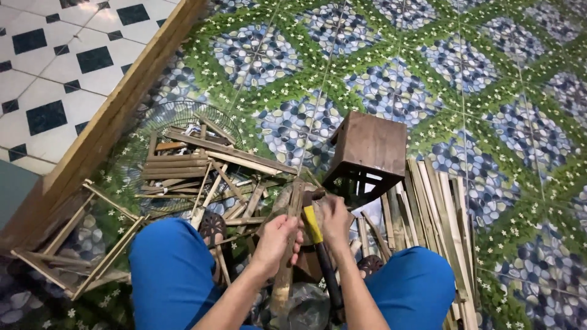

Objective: The person assembles a small wooden frame by joining thin wooden sticks with a hammer and nails. They repeatedly position the sticks, hammer nails into place, and adjust the frame while sitting on the floor.

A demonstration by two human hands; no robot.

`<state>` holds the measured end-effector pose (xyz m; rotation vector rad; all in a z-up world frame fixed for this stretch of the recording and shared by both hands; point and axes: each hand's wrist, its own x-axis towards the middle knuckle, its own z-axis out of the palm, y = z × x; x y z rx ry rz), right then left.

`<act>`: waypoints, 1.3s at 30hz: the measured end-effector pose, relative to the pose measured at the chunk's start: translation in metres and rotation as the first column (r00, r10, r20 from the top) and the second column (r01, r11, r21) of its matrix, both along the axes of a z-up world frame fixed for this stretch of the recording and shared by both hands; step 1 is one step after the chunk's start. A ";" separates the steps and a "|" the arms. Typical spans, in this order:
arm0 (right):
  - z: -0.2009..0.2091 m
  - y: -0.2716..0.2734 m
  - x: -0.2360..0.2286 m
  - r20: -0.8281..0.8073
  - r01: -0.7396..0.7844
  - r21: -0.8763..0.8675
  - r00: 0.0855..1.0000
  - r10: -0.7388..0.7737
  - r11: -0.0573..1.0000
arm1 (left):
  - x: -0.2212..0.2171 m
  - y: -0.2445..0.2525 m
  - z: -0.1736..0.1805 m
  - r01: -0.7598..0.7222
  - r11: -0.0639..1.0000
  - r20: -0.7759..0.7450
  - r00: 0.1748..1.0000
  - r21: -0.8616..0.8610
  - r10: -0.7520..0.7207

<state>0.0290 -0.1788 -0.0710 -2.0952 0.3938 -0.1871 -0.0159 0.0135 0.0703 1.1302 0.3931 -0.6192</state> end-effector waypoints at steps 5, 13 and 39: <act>-0.103 0.000 -0.052 -0.488 -0.140 -0.286 0.872 -0.018 0.948 | 0.004 0.006 0.011 0.003 0.998 -0.039 0.999 0.056 -0.001; -0.091 0.013 -0.059 -0.201 -0.119 -0.182 0.976 0.081 0.976 | 0.003 0.008 0.031 -0.006 0.995 -0.102 0.995 0.097 0.016; 0.142 0.009 -0.079 -0.247 -0.158 -0.059 0.959 0.139 0.986 | -0.008 -0.019 -0.033 -0.139 0.977 -0.142 0.976 0.163 0.163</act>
